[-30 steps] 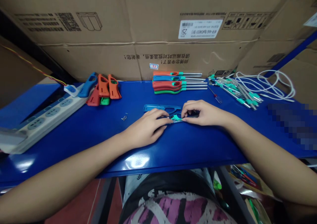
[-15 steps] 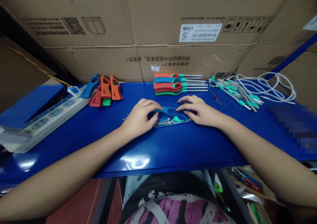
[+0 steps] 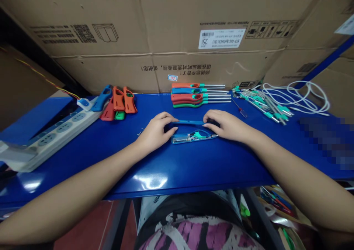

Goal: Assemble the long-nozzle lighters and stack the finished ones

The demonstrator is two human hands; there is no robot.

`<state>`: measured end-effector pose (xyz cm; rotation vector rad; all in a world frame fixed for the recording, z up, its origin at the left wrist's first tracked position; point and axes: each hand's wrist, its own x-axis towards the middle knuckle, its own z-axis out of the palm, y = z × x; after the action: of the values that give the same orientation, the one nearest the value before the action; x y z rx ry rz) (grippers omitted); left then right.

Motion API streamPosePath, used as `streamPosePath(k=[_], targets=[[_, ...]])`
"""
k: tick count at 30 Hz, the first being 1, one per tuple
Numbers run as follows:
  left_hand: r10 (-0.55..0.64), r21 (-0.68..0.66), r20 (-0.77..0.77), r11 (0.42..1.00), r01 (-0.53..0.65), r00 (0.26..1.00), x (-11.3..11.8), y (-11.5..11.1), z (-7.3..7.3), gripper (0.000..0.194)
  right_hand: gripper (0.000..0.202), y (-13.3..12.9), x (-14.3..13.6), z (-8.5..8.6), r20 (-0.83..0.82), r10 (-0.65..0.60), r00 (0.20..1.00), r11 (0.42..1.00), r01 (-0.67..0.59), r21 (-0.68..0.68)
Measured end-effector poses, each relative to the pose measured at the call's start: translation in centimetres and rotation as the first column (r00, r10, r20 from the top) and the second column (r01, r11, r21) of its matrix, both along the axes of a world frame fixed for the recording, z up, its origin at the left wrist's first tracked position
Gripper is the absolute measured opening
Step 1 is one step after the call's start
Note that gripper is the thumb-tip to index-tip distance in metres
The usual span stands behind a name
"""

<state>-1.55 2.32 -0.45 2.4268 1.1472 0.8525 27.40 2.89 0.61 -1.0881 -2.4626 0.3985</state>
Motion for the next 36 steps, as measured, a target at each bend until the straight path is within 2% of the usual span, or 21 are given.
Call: streamPosePath(k=[3,5,9,11,14,17,20,26,36], targets=[[0.015,0.044,0.013,0.999,-0.015,1.000,0.2,-0.3,0.3,0.030,0.016,-0.1,-0.4,-0.2,-0.152,-0.081,0.985,0.995,0.070,-0.076],[0.004,0.089,0.035,0.996,-0.007,0.999,0.2,-0.6,0.5,0.032,0.022,0.0,-0.6,-0.5,-0.282,-0.134,0.950,0.979,0.082,-0.189],[-0.053,0.215,-0.016,0.975,0.055,0.998,0.3,-1.0,1.0,0.033,0.030,0.3,-0.7,-0.5,-0.416,-0.243,0.877,0.879,0.017,-0.476],[-0.069,0.264,-0.066,0.961,0.084,0.995,0.3,-1.3,1.2,0.034,0.033,0.3,-0.6,-0.3,-0.424,-0.258,0.868,0.848,-0.007,-0.530],[-0.090,0.270,-0.108,0.956,0.117,0.990,0.3,-1.7,1.3,0.036,0.039,-0.1,-0.5,0.0,-0.393,-0.177,0.903,0.881,-0.032,-0.472],[-0.117,0.222,-0.126,0.965,0.143,0.985,0.4,-2.0,1.3,0.036,0.045,-0.4,-0.5,0.2,-0.300,-0.021,0.954,0.956,-0.069,-0.286],[-0.124,0.163,-0.163,0.975,0.150,0.979,0.5,-2.1,1.4,0.035,0.042,-0.6,-0.6,0.2,-0.206,0.076,0.976,0.982,-0.109,-0.153],[-0.169,0.060,-0.254,0.980,0.190,0.952,0.6,-2.1,1.7,0.028,0.034,-0.7,-0.9,0.1,-0.173,0.158,0.972,0.975,-0.181,-0.125],[-0.187,0.046,-0.283,0.977,0.209,0.941,0.6,-2.2,1.8,0.028,0.032,-0.9,-1.2,-0.1,-0.137,0.183,0.974,0.975,-0.197,-0.102]])
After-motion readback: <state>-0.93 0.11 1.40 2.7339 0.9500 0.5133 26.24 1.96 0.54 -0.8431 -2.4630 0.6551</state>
